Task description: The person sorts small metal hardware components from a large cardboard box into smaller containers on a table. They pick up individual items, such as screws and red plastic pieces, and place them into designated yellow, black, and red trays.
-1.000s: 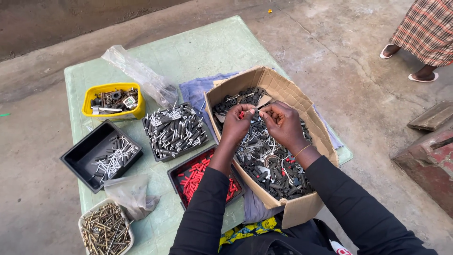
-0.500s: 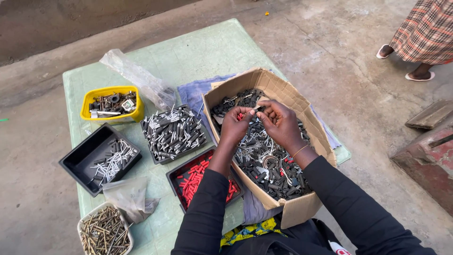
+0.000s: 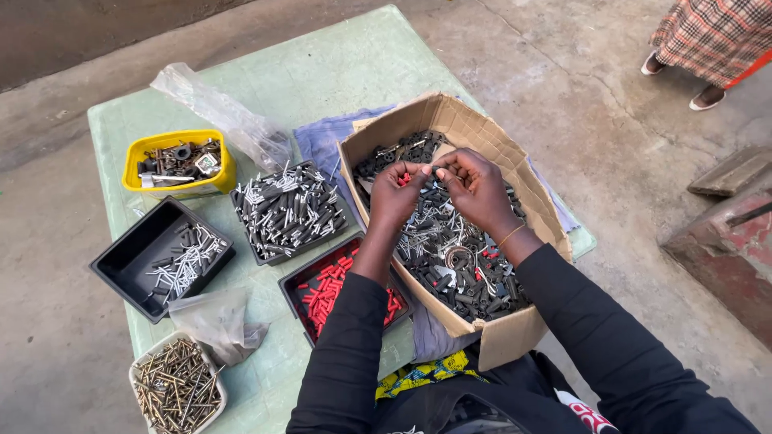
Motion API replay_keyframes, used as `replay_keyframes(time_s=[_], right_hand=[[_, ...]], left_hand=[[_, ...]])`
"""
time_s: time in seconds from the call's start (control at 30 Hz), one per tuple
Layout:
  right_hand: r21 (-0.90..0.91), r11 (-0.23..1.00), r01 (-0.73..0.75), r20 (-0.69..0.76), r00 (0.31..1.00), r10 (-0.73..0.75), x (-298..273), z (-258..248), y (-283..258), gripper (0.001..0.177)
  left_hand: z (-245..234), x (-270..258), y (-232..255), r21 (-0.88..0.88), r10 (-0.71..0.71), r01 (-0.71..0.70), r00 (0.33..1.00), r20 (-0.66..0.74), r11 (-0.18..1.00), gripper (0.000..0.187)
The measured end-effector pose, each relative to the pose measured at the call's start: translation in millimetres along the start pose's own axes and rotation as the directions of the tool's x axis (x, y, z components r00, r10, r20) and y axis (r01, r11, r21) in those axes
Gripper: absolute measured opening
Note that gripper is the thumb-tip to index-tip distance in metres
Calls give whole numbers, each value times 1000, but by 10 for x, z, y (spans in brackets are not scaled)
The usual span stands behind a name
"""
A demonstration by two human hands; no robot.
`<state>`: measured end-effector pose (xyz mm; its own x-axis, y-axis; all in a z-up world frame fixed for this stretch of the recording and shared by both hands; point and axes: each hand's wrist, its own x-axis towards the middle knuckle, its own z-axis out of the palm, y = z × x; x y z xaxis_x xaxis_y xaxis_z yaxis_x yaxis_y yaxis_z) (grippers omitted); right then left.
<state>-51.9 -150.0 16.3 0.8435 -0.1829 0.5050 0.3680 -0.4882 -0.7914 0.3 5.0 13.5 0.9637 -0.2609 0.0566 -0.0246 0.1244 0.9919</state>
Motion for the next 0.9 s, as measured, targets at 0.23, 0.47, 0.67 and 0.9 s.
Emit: replay_keyframes(time_s=[0.23, 0.47, 0.67, 0.9], right_hand=[[24, 1000, -6, 32, 999, 6, 27, -9, 2, 9], [58, 997, -50, 77, 996, 46, -11, -13, 137, 9], [127, 985, -113, 137, 986, 95, -47, -5, 184, 13], [225, 952, -206, 172, 970, 169, -99, 23, 424, 12]], left_hand=[[0, 53, -51, 5, 16, -16, 1000, -12, 1000, 8], [-21, 52, -57, 29, 6, -6, 1000, -8, 1000, 9], [-19, 34, -77, 40, -40, 41, 999, -13, 998, 10], [11, 25, -39, 56, -71, 71, 997, -1, 996, 12]])
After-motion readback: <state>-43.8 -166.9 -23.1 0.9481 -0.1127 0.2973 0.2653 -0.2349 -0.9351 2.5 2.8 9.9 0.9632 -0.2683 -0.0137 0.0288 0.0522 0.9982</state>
